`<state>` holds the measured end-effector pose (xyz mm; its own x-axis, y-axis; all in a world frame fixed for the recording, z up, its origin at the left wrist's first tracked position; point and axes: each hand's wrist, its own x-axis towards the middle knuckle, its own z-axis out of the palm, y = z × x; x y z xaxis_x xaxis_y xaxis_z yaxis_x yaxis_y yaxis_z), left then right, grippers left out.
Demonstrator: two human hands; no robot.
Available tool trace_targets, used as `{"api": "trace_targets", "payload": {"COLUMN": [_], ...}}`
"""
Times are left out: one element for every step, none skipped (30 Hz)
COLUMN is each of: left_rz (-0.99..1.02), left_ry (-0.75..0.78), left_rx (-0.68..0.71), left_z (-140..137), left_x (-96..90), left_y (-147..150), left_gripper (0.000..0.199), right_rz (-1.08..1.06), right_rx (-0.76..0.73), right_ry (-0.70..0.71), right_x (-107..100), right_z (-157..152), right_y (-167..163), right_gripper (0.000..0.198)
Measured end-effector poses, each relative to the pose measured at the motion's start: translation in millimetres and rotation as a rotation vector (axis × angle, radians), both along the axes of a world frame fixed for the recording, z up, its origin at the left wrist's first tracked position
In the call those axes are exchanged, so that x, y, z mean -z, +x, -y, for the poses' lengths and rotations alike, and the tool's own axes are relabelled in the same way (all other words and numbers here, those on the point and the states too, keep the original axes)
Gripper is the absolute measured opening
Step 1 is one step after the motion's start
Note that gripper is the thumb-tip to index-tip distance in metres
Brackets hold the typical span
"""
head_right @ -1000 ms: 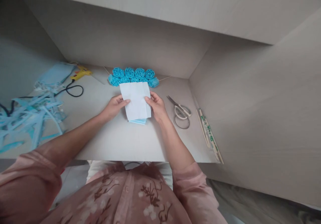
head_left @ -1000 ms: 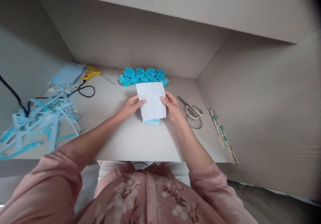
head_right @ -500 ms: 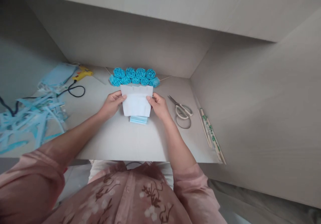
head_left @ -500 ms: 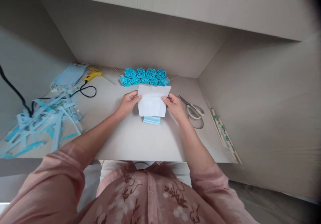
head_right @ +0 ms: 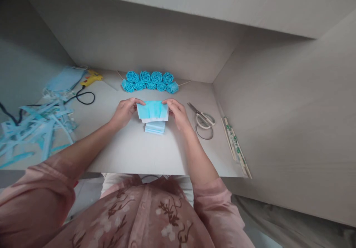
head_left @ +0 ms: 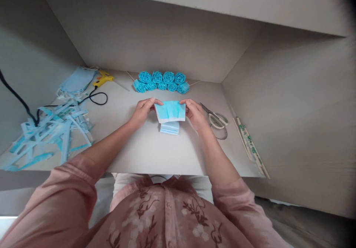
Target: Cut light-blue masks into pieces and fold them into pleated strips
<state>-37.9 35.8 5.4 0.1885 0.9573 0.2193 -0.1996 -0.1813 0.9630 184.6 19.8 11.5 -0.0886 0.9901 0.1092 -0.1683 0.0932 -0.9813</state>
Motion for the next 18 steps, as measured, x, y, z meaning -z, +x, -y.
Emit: {"api": "trace_targets", "payload": {"left_rz": [-0.049,-0.091,-0.117,-0.127,-0.122,-0.110,-0.094,-0.077,-0.062,-0.048,-0.035,-0.025,-0.017,-0.010,-0.002,0.006,0.018,0.034], "left_ry": [0.008,0.021,0.033,0.041,0.045,0.047,0.046,0.045,0.045,0.047,0.049,0.052,0.055,0.056,0.057,0.056,0.056,0.056], "left_rx": [-0.021,-0.040,-0.047,-0.044,-0.036,-0.029,-0.023,-0.021,-0.020,-0.022,-0.026,-0.029,-0.032,-0.034,-0.038,-0.043,-0.053,-0.066], "left_z": [-1,-1,-2,-3,-5,-6,-7,-9,-10,-10,-11,-11,-10,-9,-8,-8,-7,-7], "left_x": [0.9,1.8,2.8,3.9,5.0,6.2,7.3,8.2,8.9,9.2,9.1,8.6,7.8,6.8,5.7,4.8,4.0,3.4], "left_y": [1,1,2,2,2,2,1,1,1,1,1,1,1,2,2,3,3,3], "left_gripper": [0.036,0.035,0.035,0.038,0.042,0.046,0.050,0.054,0.057,0.060,0.063,0.065,0.067,0.069,0.069,0.069,0.068,0.067], "right_rz": [0.023,0.040,0.048,0.046,0.038,0.030,0.027,0.030,0.036,0.044,0.052,0.059,0.063,0.066,0.067,0.068,0.068,0.067], "right_rx": [0.024,0.043,0.056,0.062,0.062,0.058,0.057,0.058,0.060,0.064,0.070,0.078,0.087,0.096,0.104,0.109,0.107,0.094], "right_ry": [0.002,0.009,0.023,0.041,0.060,0.077,0.090,0.100,0.106,0.109,0.111,0.109,0.106,0.102,0.097,0.092,0.087,0.081], "right_x": [0,0,0,1,2,3,4,5,6,7,7,7,6,6,6,6,6,6], "right_z": [0,-1,-1,-2,-3,-4,-5,-6,-6,-7,-7,-7,-7,-7,-7,-7,-6,-6], "right_y": [-1,-2,-2,-2,-2,-2,-2,-2,-2,-1,-1,-2,-2,-2,-2,-3,-4,-4], "right_gripper": [0.028,0.030,0.034,0.039,0.044,0.047,0.048,0.048,0.048,0.048,0.049,0.050,0.051,0.052,0.053,0.054,0.055,0.056]}}
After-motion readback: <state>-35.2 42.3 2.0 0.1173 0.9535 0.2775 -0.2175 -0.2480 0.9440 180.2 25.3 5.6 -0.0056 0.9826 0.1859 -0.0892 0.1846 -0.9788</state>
